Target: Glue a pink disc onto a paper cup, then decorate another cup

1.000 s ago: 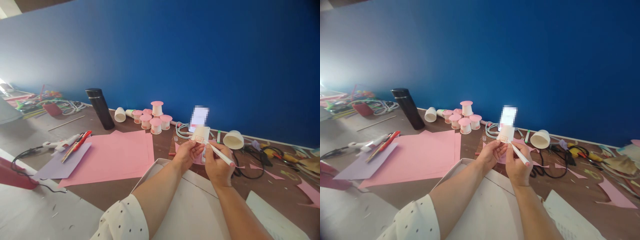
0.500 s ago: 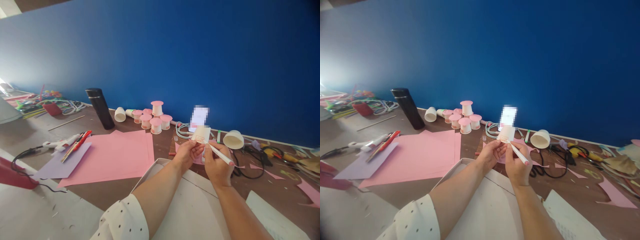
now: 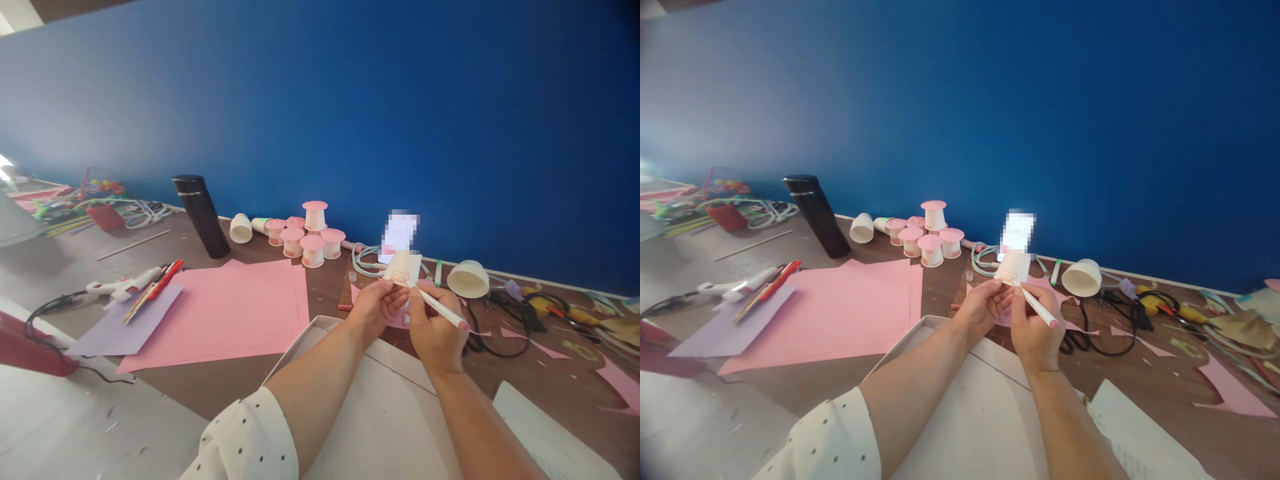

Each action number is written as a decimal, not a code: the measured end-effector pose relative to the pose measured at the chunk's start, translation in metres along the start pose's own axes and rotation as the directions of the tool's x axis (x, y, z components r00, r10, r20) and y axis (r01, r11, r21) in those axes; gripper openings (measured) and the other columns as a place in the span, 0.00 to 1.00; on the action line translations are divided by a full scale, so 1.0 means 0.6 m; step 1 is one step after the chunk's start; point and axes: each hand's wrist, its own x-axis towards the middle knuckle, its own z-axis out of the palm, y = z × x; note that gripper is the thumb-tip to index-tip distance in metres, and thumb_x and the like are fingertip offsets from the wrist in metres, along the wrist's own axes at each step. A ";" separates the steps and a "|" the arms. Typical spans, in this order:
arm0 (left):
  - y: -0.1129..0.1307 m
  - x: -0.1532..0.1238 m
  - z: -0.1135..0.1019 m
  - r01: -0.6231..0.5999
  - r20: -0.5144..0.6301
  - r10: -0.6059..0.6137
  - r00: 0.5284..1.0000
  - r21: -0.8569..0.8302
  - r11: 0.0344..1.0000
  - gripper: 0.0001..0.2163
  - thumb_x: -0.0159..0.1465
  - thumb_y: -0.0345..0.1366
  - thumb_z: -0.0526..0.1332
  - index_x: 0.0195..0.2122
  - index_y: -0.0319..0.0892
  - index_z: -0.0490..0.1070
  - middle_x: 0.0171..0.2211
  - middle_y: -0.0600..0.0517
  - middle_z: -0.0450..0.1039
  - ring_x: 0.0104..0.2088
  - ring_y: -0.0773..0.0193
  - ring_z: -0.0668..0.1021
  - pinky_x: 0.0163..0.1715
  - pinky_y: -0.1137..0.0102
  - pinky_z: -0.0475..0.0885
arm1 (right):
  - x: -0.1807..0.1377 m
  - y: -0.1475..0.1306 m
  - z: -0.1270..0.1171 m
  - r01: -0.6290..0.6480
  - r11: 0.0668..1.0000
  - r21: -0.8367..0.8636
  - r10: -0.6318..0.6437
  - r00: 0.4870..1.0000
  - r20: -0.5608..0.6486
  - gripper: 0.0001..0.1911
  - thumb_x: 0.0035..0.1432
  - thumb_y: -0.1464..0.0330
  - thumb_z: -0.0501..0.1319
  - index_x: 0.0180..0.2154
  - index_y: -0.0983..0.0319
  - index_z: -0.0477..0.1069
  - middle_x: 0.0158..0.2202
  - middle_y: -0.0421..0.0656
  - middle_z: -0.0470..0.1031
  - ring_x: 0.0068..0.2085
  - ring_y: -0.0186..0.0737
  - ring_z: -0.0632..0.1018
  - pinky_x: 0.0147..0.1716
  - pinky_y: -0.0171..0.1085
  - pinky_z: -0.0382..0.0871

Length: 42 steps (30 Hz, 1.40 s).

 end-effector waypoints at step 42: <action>-0.003 0.010 -0.009 0.003 0.015 -0.004 1.000 0.056 0.998 0.04 0.56 0.30 0.62 0.31 0.35 0.69 0.22 0.54 0.65 0.21 0.75 0.69 0.20 0.81 0.64 | -0.001 0.004 -0.001 -0.027 1.000 -0.010 0.027 0.999 0.024 0.10 0.56 0.64 0.59 0.36 0.64 0.71 0.34 0.47 0.75 0.35 0.41 0.75 0.35 0.40 0.70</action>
